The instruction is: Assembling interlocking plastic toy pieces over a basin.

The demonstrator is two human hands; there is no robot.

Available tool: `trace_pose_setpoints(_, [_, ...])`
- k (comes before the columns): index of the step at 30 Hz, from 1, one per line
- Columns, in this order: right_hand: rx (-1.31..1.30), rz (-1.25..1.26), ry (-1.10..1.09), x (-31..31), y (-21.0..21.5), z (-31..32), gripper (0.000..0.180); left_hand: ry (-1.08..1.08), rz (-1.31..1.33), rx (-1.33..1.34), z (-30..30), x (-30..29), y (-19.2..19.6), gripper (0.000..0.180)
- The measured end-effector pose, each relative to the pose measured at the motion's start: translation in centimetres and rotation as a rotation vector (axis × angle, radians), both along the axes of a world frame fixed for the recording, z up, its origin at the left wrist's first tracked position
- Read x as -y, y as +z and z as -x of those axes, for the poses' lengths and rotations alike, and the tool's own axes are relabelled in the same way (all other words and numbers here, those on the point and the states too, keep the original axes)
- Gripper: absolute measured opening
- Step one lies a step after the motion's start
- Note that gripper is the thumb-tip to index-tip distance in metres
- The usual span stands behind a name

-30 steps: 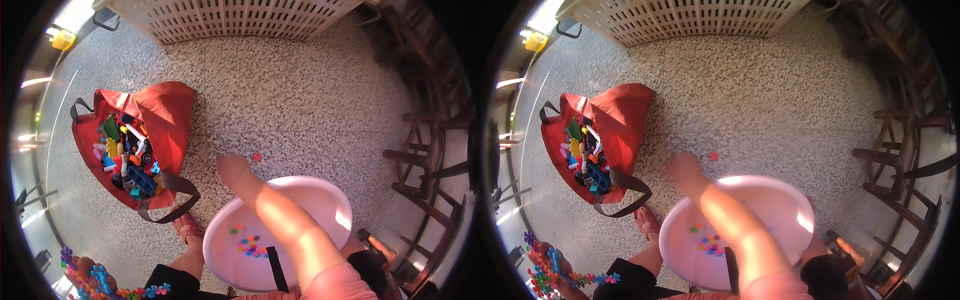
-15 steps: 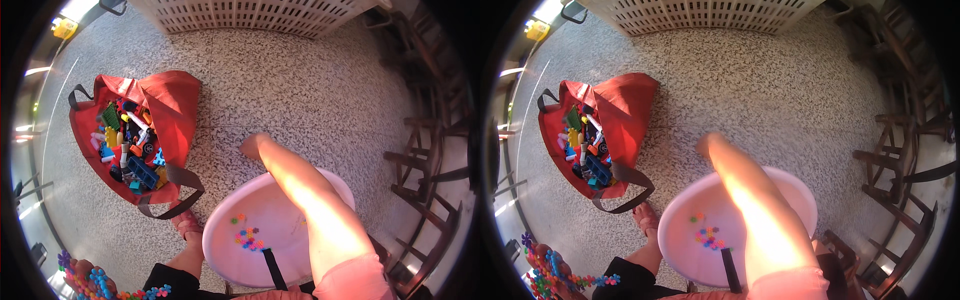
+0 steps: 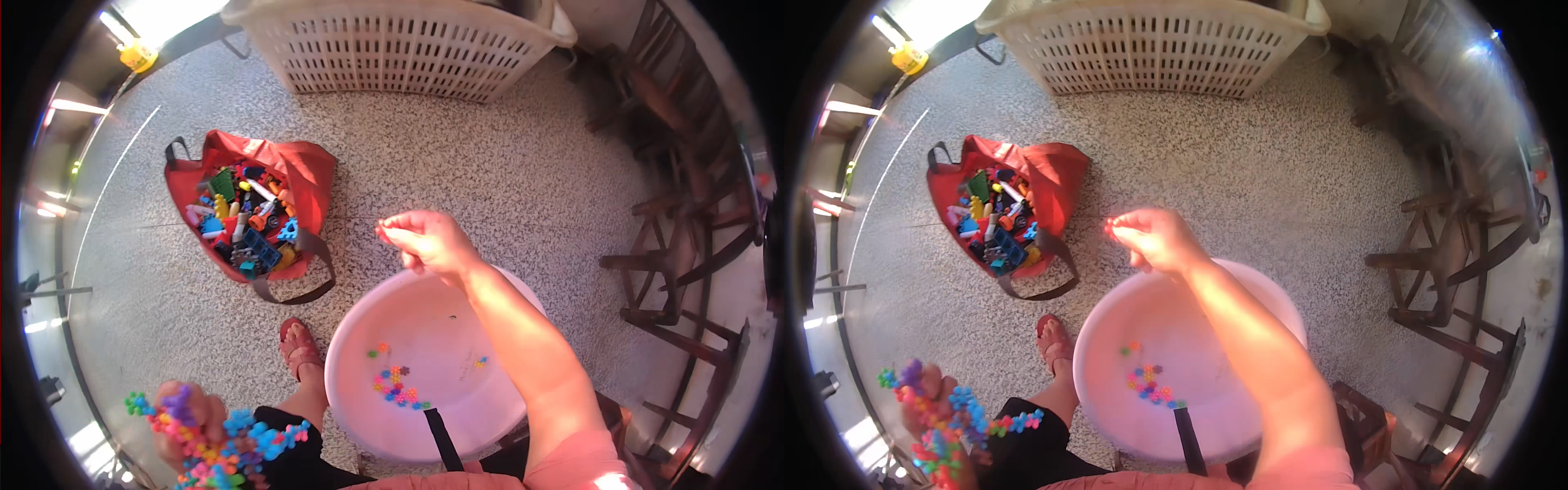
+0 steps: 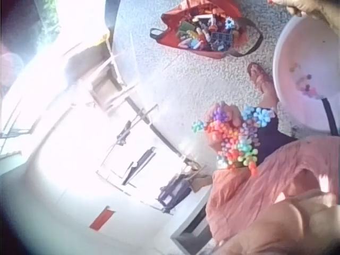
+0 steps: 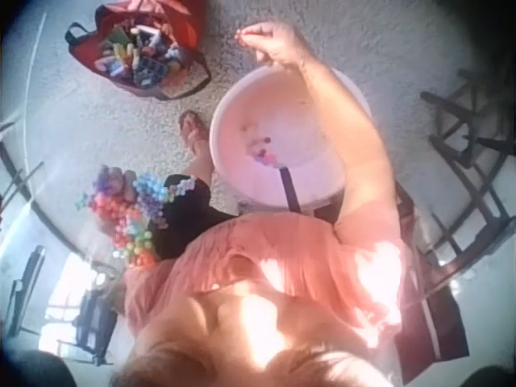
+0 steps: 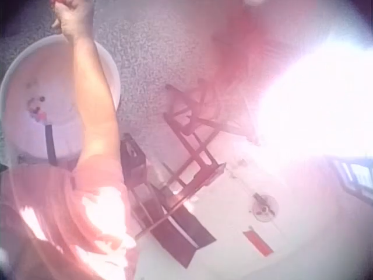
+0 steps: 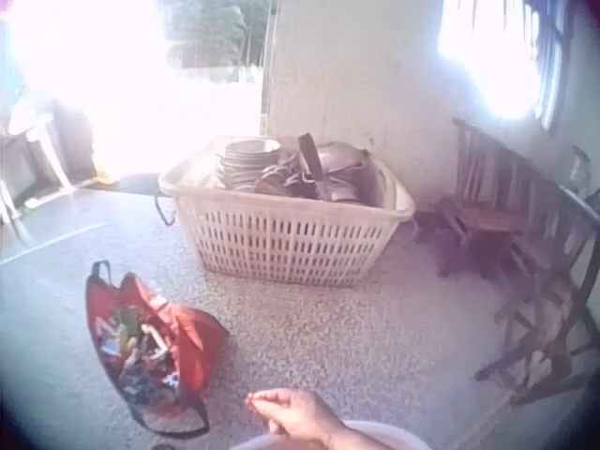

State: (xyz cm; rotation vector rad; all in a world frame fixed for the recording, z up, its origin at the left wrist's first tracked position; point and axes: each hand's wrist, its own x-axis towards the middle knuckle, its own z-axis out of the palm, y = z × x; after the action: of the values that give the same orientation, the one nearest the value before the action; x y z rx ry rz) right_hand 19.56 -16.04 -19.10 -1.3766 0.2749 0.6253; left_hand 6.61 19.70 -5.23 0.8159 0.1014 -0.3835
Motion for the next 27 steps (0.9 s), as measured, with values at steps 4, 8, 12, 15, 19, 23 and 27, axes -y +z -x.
trace_pose_setpoints(4, [0.015, -0.177, -0.146, 1.6, 10.1, 6.9, 0.015, -0.107, -0.386, 0.140, -0.4, 7.2, 2.9, 0.052])
trace_pose_setpoints(8, [0.144, -0.210, -0.199, 2.7, 17.7, 14.0, 0.010, -0.290, -0.301, 0.107, 1.9, 10.0, 5.2, 0.052])
trace_pose_setpoints(12, [0.335, -0.021, -0.296, 3.6, 23.0, 20.2, 0.008, -0.387, -0.567, 0.480, 3.9, 14.3, 9.0, 0.047])
trace_pose_setpoints(15, [0.391, -0.083, -0.390, 5.4, 23.4, 23.7, 0.007, -0.434, -0.660, 0.615, 5.0, 17.8, 10.0, 0.043])
trace_pose_setpoints(19, [0.421, -0.181, -0.479, 7.6, 22.1, 26.6, 0.008, -0.482, -0.600, 0.503, 6.3, 21.7, 11.0, 0.040])
trace_pose_setpoints(23, [0.457, -0.179, -0.528, 8.8, 20.2, 27.2, 0.009, -0.454, -0.535, 0.478, 6.1, 24.2, 7.2, 0.035])
trace_pose_setpoints(27, [0.501, -0.097, -0.501, 9.8, 19.7, 26.2, 0.010, -0.496, -0.577, 0.639, 4.7, 25.7, 6.1, 0.039])
